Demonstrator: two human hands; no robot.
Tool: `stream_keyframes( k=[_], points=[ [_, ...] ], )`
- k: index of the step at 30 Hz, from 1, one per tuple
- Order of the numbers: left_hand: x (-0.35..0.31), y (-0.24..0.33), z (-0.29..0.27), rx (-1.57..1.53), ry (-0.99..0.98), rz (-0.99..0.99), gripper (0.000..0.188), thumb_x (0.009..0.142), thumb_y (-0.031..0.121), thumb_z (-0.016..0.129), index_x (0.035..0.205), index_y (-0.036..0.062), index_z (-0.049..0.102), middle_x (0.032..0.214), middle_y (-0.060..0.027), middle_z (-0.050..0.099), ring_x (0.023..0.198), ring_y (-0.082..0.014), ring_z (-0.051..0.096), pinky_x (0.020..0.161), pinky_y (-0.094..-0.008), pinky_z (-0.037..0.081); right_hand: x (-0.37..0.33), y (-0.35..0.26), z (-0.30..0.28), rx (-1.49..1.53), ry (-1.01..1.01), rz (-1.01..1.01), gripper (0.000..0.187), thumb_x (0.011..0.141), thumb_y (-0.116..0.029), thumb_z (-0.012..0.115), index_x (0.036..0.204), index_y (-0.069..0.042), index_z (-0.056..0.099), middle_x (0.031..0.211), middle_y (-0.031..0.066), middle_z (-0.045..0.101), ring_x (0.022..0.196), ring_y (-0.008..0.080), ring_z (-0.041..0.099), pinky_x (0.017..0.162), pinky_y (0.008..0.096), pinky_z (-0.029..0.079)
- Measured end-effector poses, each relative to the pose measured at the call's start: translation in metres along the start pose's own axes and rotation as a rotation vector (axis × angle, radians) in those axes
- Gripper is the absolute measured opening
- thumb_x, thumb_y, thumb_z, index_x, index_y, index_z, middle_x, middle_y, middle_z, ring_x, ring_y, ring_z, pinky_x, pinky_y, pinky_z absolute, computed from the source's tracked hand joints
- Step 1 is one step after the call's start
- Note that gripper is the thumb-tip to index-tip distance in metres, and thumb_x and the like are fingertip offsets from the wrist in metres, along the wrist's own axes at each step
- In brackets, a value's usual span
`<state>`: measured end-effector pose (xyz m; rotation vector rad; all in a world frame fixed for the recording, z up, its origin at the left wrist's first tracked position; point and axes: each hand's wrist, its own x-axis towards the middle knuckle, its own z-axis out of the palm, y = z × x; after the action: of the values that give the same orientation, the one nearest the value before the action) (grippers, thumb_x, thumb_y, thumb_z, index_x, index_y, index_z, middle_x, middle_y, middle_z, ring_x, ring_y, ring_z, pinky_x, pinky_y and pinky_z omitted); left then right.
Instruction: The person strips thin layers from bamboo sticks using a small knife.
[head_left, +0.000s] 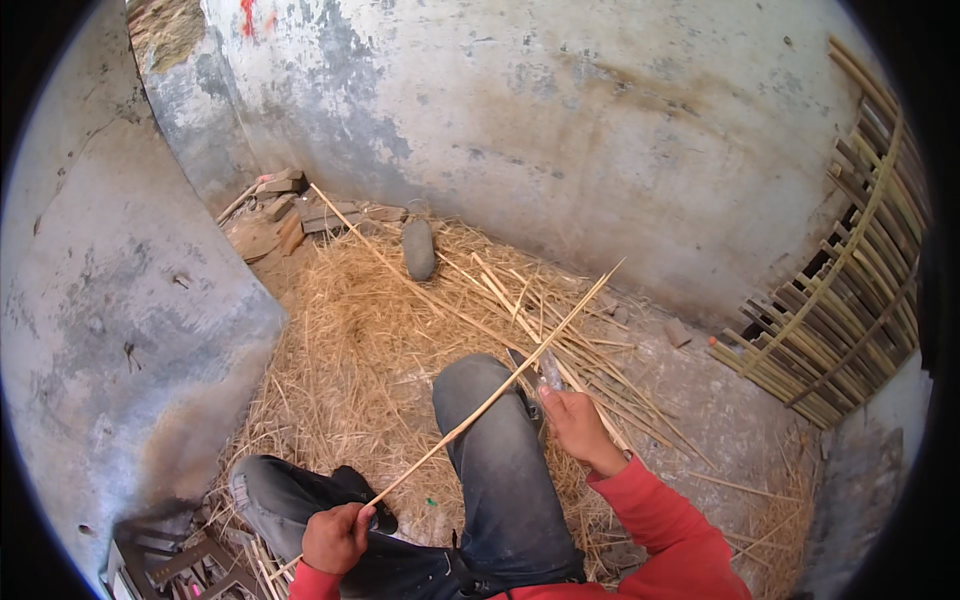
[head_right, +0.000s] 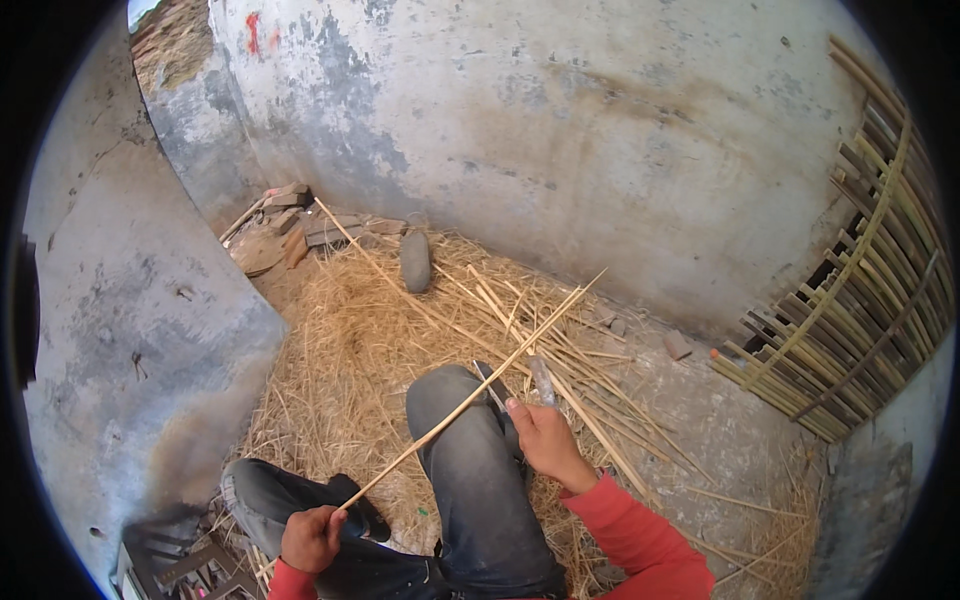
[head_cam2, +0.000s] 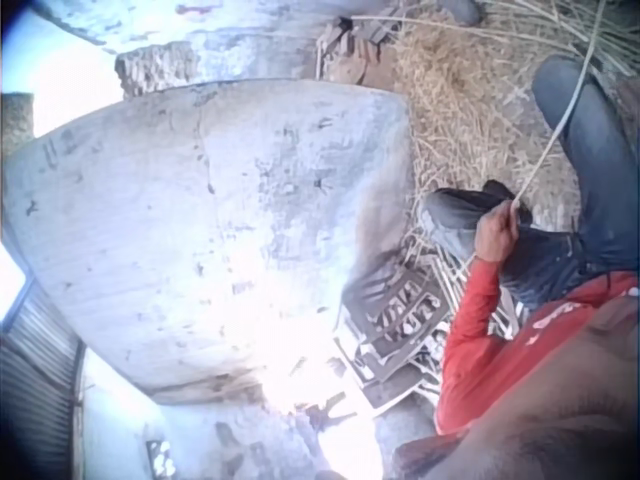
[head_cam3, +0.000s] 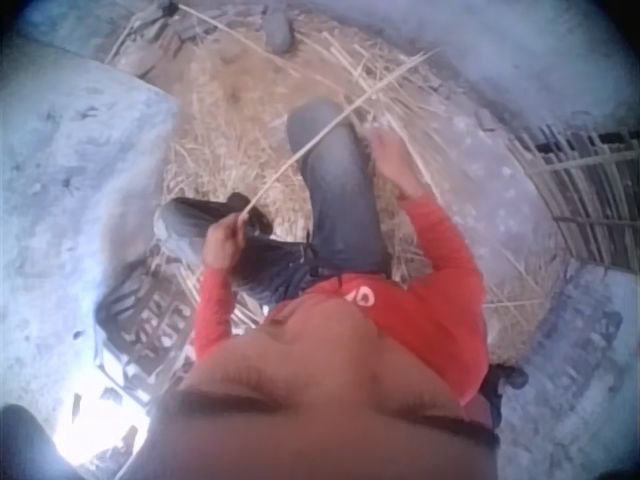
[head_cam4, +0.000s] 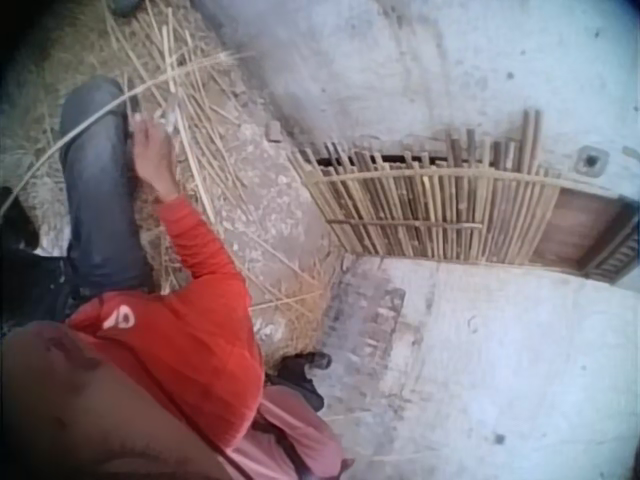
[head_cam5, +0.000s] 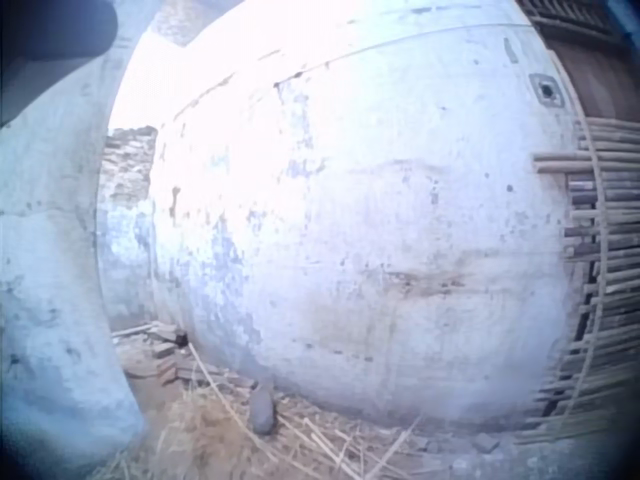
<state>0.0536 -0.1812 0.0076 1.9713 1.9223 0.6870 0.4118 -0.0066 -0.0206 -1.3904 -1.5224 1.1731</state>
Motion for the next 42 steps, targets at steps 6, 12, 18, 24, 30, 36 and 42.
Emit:
stream_keyframes(
  k=[6,12,18,24,30,36,42],
  points=[
    [0.007,0.008,-0.01,0.019,0.004,-0.003,0.018,0.095,0.023,0.07,0.086,0.0068,0.073,0.07,-0.016,0.067,0.063,-0.0386,0.066,0.055,-0.0457,0.05,0.012,-0.004,-0.029,0.657,-0.411,0.517,0.055,0.109,-0.044,0.049,0.065,-0.011,0.043,0.051,-0.0034,0.034,0.039,0.0074,0.033,0.037,0.0271,0.021],
    [0.01,0.008,-0.01,0.009,-0.008,-0.012,0.02,0.095,0.024,0.07,0.084,0.0066,0.071,0.069,-0.0168,0.065,0.062,-0.039,0.064,0.055,-0.0468,0.049,0.007,0.001,-0.011,-0.096,-0.048,-0.017,0.058,0.109,-0.042,0.049,0.061,-0.009,0.047,0.052,-0.003,0.041,0.045,0.0094,0.034,0.045,0.0297,0.027],
    [0.012,0.009,0.002,-0.034,-0.029,0.008,0.022,0.095,0.021,0.068,0.081,0.0052,0.069,0.066,-0.0182,0.061,0.061,-0.0399,0.062,0.055,-0.0484,0.047,0.0,-0.004,-0.005,0.012,-0.098,0.062,0.054,0.108,-0.042,0.05,0.064,-0.011,0.046,0.052,-0.0038,0.039,0.042,0.0091,0.032,0.042,0.0289,0.026],
    [0.02,0.008,0.005,-0.051,-0.059,0.035,0.022,0.096,0.019,0.068,0.081,0.0029,0.07,0.066,-0.0192,0.062,0.062,-0.0396,0.064,0.056,-0.0467,0.048,0.015,-0.004,-0.033,0.927,-0.627,0.742,0.05,0.108,-0.041,0.05,0.067,-0.013,0.044,0.05,-0.0037,0.037,0.036,0.01,0.03,0.036,0.0279,0.02],
    [0.025,0.022,-0.002,0.059,-0.039,-0.002,0.02,0.095,0.019,0.068,0.082,0.003,0.071,0.066,-0.0186,0.063,0.062,-0.0391,0.064,0.056,-0.0461,0.049,0.0,-0.018,-0.01,-0.378,0.072,-0.227,0.057,0.108,-0.042,0.051,0.07,0.001,0.054,0.051,0.0061,0.047,0.043,0.0214,0.047,0.047,0.0412,0.035],
    [0.024,0.022,-0.003,0.059,-0.043,0.004,0.02,0.095,0.019,0.068,0.081,0.0042,0.07,0.065,-0.0187,0.062,0.062,-0.0395,0.063,0.056,-0.047,0.048,0.0,-0.023,-0.013,0.047,-0.264,0.16,0.053,0.108,-0.041,0.051,0.071,-0.003,0.052,0.051,0.001,0.042,0.041,0.0158,0.041,0.042,0.0357,0.031],
    [0.028,0.025,-0.002,0.026,-0.024,0.016,0.022,0.095,0.02,0.068,0.08,0.0038,0.069,0.066,-0.019,0.062,0.063,-0.0393,0.063,0.056,-0.0476,0.048,0.007,-0.021,-0.022,0.606,-0.549,0.567,0.049,0.109,-0.045,0.048,0.072,-0.013,0.046,0.052,-0.0059,0.034,0.039,0.007,0.03,0.036,0.0244,0.022]
  ],
)
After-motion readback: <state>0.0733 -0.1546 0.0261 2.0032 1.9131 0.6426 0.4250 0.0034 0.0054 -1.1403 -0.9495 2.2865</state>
